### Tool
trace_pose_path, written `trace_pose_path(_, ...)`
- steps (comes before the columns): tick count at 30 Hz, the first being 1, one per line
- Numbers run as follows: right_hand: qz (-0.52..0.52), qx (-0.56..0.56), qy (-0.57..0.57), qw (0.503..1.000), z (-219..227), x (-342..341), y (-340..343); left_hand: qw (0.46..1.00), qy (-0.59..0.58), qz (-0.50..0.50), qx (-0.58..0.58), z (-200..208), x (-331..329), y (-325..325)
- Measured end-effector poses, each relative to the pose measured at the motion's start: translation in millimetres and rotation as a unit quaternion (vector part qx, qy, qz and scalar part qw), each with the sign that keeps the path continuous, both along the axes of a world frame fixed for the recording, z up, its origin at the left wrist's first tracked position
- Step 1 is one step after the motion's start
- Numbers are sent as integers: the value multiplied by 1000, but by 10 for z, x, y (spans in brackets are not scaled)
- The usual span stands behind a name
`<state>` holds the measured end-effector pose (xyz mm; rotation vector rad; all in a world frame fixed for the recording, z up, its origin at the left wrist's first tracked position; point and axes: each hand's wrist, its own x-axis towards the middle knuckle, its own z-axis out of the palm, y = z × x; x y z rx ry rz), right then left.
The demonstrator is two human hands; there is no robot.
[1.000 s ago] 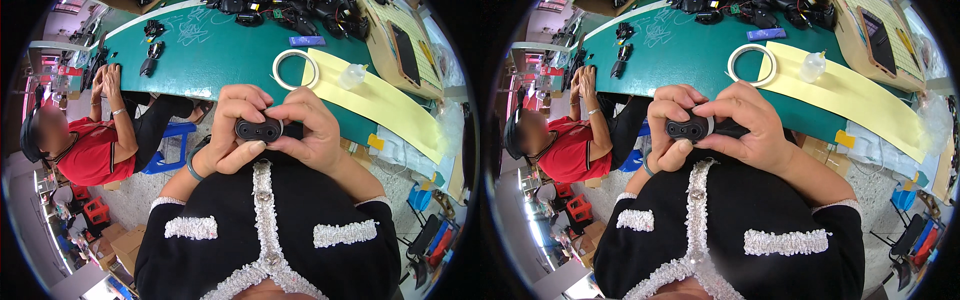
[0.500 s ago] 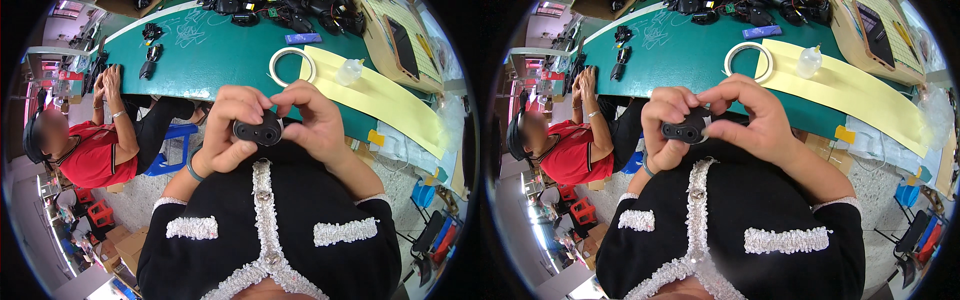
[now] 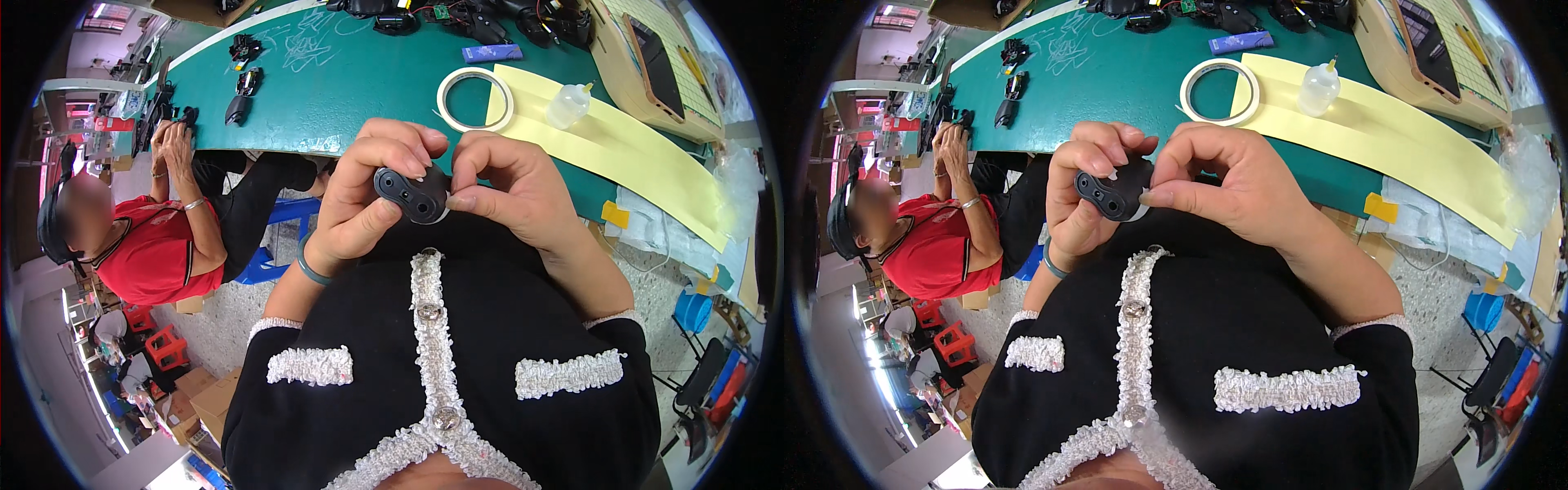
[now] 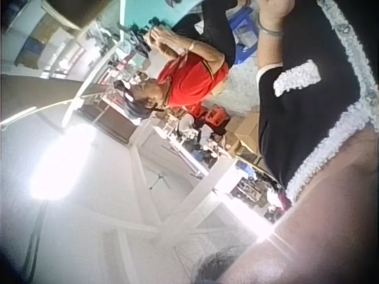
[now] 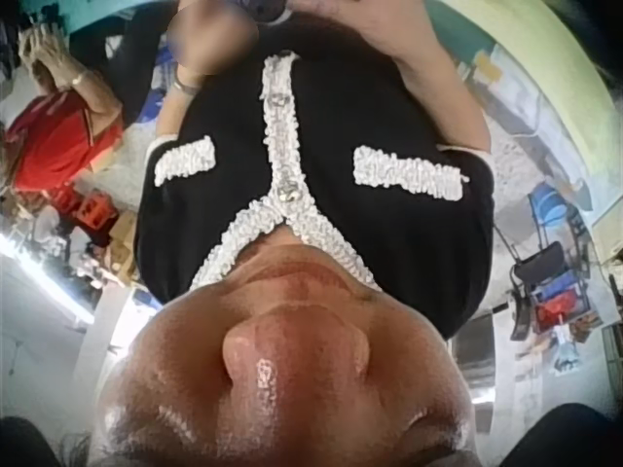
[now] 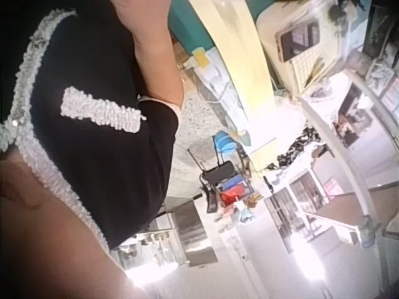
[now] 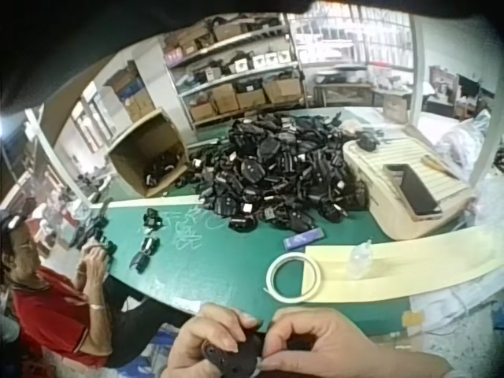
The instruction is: The person assembles small black electronic devices at a workbench. They apply white tape to the exterior of a device, then open the casing to apply a liquid from a small bottle to the internal components. The person then closes the casing and repeats the taping process on another unit.
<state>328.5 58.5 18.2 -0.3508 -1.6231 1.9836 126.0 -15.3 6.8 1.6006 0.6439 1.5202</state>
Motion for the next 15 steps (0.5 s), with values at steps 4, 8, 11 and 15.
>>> trace_pose_path(4,-17,-7,18,1000,11,-8,-65,1000,-14,24,5,37,-6,18)
trace_pose_path(8,-91,94,56,990,-45,-4,-54,999,-35,28,7,67,-65,11)
trace_pose_path(11,-137,143,24,980,-7,-39,-57,999,0,36,24,89,-88,10)
trace_pose_path(15,-130,184,-20,974,64,-28,-72,996,38,68,34,101,-73,-7)
